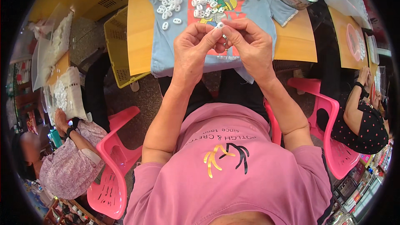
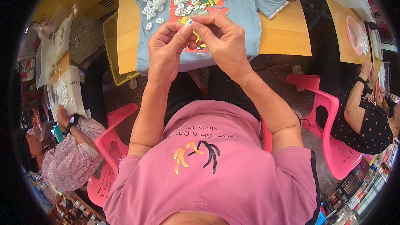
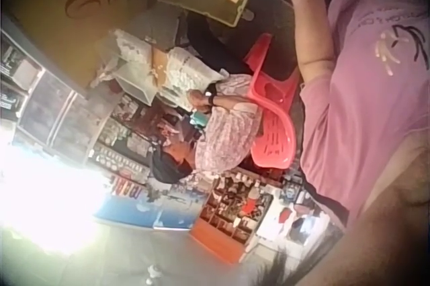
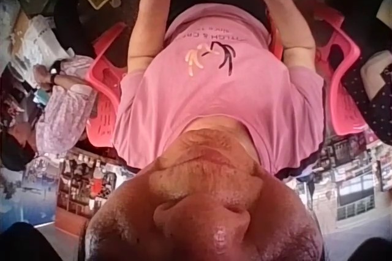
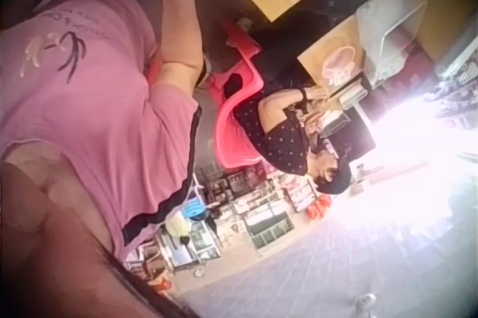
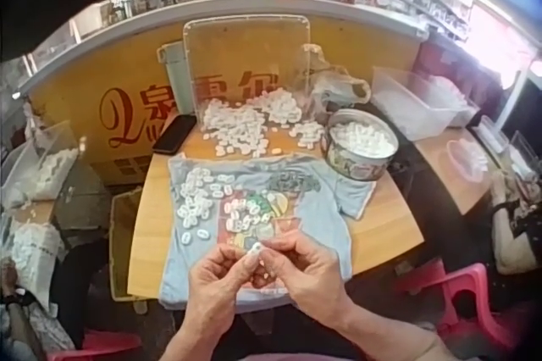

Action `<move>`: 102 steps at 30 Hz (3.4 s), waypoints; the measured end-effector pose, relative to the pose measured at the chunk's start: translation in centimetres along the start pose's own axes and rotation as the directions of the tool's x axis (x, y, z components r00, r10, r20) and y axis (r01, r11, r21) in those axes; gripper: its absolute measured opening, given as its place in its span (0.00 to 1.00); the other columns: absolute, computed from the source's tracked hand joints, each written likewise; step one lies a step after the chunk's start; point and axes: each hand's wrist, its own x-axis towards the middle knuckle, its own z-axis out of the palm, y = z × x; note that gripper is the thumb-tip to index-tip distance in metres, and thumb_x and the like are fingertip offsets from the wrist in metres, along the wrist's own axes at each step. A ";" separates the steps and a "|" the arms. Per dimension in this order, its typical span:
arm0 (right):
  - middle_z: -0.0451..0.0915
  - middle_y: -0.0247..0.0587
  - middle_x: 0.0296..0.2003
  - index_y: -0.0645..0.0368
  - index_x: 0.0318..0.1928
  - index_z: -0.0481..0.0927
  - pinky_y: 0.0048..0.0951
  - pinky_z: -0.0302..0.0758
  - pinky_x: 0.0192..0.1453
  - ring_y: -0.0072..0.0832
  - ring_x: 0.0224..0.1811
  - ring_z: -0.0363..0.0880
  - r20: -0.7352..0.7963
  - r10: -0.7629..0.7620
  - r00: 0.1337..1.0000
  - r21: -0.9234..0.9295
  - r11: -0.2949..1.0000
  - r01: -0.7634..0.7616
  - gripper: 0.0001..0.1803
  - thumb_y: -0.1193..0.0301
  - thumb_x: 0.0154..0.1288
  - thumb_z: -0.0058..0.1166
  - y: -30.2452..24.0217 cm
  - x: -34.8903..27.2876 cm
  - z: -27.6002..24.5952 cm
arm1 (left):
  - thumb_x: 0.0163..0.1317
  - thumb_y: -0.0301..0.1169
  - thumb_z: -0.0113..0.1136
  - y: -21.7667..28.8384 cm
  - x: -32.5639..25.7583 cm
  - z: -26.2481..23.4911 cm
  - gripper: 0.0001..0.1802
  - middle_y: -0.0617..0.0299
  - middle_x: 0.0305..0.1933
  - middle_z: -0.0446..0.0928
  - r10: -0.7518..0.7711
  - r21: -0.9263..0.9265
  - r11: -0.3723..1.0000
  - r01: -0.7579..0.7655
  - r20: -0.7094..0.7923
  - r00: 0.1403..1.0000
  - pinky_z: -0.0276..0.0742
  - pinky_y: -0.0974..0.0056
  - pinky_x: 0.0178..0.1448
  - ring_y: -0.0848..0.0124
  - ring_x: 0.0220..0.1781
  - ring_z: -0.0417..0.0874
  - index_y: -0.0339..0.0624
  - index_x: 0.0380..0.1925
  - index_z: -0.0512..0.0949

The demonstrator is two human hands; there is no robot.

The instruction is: Sorting white plastic buttons or fasteners for garment production.

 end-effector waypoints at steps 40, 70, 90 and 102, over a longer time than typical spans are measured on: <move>0.77 0.28 0.31 0.61 0.41 0.83 0.17 0.67 0.34 0.14 0.29 0.69 0.242 0.243 0.940 0.325 0.892 -0.314 0.07 0.72 0.68 0.58 -1.7 -1.3 1.8 | 0.62 0.37 0.64 -1.9 -0.7 -2.5 0.22 0.50 0.53 0.80 0.381 -0.037 0.922 -0.384 0.251 0.890 0.71 0.57 0.64 0.62 0.57 0.78 0.35 0.53 0.77; 0.84 0.31 0.38 0.61 0.50 0.82 0.15 0.74 0.34 0.14 0.33 0.78 -0.029 -0.012 1.000 -0.285 0.959 0.004 0.12 0.69 0.71 0.53 3.1 5.3 -3.5 | 0.70 0.43 0.52 2.9 -4.2 -11.6 0.23 0.42 0.36 0.83 0.212 -0.329 0.944 0.015 0.641 0.738 0.80 0.51 0.43 0.48 0.39 0.83 0.30 0.39 0.82; 0.80 0.42 0.34 0.59 0.40 0.84 0.35 0.75 0.41 0.38 0.35 0.80 0.331 -0.152 0.931 -0.858 0.363 0.364 0.11 0.67 0.61 0.59 3.7 8.8 -4.7 | 0.65 0.39 0.60 -0.7 -6.3 -4.9 0.22 0.54 0.51 0.80 -0.347 0.443 0.895 0.042 0.635 0.690 0.73 0.60 0.61 0.64 0.54 0.79 0.35 0.53 0.77; 0.80 0.39 0.30 0.61 0.38 0.82 0.31 0.75 0.37 0.30 0.31 0.79 0.243 -0.233 0.942 -0.825 0.461 0.327 0.11 0.65 0.63 0.59 4.2 8.9 -5.0 | 0.70 0.32 0.56 1.1 -2.9 -3.8 0.13 0.60 0.45 0.82 -0.153 0.256 0.964 0.076 0.295 0.943 0.76 0.69 0.47 0.75 0.44 0.80 0.35 0.48 0.78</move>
